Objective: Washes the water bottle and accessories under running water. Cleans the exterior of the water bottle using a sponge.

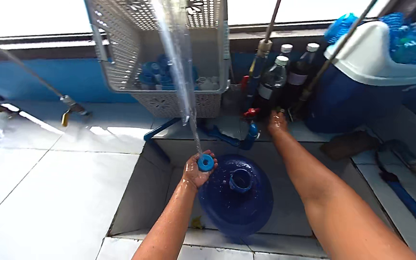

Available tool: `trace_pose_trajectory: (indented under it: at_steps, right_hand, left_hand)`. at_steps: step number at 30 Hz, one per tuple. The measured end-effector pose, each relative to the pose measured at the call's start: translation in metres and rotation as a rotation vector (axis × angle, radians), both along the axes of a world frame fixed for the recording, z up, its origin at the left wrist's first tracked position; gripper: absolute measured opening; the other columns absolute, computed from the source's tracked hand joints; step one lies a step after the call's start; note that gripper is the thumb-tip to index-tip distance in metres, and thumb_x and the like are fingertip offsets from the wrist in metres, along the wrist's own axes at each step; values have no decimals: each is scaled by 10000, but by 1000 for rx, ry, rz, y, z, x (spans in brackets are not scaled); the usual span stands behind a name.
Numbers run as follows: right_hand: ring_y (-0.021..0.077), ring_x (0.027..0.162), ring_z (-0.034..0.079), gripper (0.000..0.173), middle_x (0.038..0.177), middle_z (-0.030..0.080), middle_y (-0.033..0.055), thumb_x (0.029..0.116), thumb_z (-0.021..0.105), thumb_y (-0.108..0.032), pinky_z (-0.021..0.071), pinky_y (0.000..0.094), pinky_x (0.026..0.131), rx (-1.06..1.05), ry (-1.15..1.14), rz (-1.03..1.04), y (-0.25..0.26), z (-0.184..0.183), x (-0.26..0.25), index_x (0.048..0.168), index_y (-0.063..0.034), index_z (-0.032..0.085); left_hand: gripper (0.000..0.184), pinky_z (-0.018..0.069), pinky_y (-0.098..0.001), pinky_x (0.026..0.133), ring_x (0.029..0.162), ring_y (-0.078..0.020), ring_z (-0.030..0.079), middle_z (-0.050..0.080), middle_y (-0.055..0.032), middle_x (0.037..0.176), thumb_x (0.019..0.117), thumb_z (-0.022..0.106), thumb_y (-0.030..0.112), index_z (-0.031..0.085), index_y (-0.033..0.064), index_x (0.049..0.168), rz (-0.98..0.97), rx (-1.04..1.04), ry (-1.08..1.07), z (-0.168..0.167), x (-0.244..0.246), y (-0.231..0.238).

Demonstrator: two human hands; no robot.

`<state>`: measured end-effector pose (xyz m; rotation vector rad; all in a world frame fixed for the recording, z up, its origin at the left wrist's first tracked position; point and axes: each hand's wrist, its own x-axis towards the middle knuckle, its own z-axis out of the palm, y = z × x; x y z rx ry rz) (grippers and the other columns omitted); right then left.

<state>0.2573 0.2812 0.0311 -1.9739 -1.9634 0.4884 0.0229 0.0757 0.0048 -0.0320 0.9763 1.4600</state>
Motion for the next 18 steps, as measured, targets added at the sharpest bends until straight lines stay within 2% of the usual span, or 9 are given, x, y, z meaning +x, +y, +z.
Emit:
trace_pose_trajectory:
  at_steps: [3,4,6,8,9,11,14,16,18]
  right_hand:
    - [529,1382,434,915,1526,338,393,814,779,7,419,651,1090,-93,154,-64,-24,9,8,1551,99,244]
    - [483,1317,511,885,1478,422,364,810,749,48,459,623,1052,-144,240,-89,-34,10,16,1556,60,273]
    - [304,948,625,593,1193,607,248,874,612,94,539,462,801,-237,484,-152,-56,14,28,1441,-7,474]
    - [160,714,577,459,971,617,129,932,491,96,513,335,651,-172,758,-139,-91,38,23,1372,-20,554]
    - [130,705,581,467,970,605,97,963,456,57,522,320,652,-124,819,-51,-113,54,16,1417,-44,506]
    - [145,728,627,500,984,625,105,1018,500,-122,562,364,678,-69,750,205,-163,82,-11,1505,-78,394]
    - [266,955,699,758,1176,669,205,935,726,-228,595,453,855,-93,426,533,-244,75,-85,1573,-68,349]
    - [398,1220,617,741,1374,576,292,969,658,-320,495,540,1042,-141,102,653,-267,39,-138,1604,-95,349]
    - [455,1275,582,635,1382,586,304,1011,616,-282,447,606,1078,-147,53,577,-240,19,-169,1578,-90,403]
  left_hand:
    - [399,594,-405,728,790,-269,672,641,-149,934,1104,288,281,574,12,1176,102,-11,-61,-5,-16,-19]
    - [409,600,-395,700,755,-259,672,642,-137,894,1102,303,303,595,19,1136,133,-16,-83,-7,-21,-26]
    - [444,600,-381,662,700,-244,661,635,-122,841,1102,316,355,613,25,1091,180,-3,-145,-12,-29,-40]
    - [494,591,-350,624,645,-222,643,624,-104,780,1097,310,410,625,30,1063,187,16,-203,-16,-33,-51]
    - [517,585,-331,598,616,-211,636,613,-93,744,1093,303,427,630,28,1059,180,20,-230,-18,-34,-55]
    - [529,575,-313,572,599,-203,631,608,-92,731,1089,284,430,624,26,1053,162,37,-286,-19,-33,-59]
    - [529,594,-330,643,710,-205,680,674,-103,849,1100,248,398,632,35,1066,136,141,-287,-23,-28,-60]
    - [653,572,-351,759,844,-193,685,700,-105,967,1092,77,400,588,9,1202,58,353,-181,-42,-16,-59]
    - [598,565,-346,719,789,-169,666,671,-77,868,1107,61,386,553,46,1103,59,329,-123,-34,-1,-62]
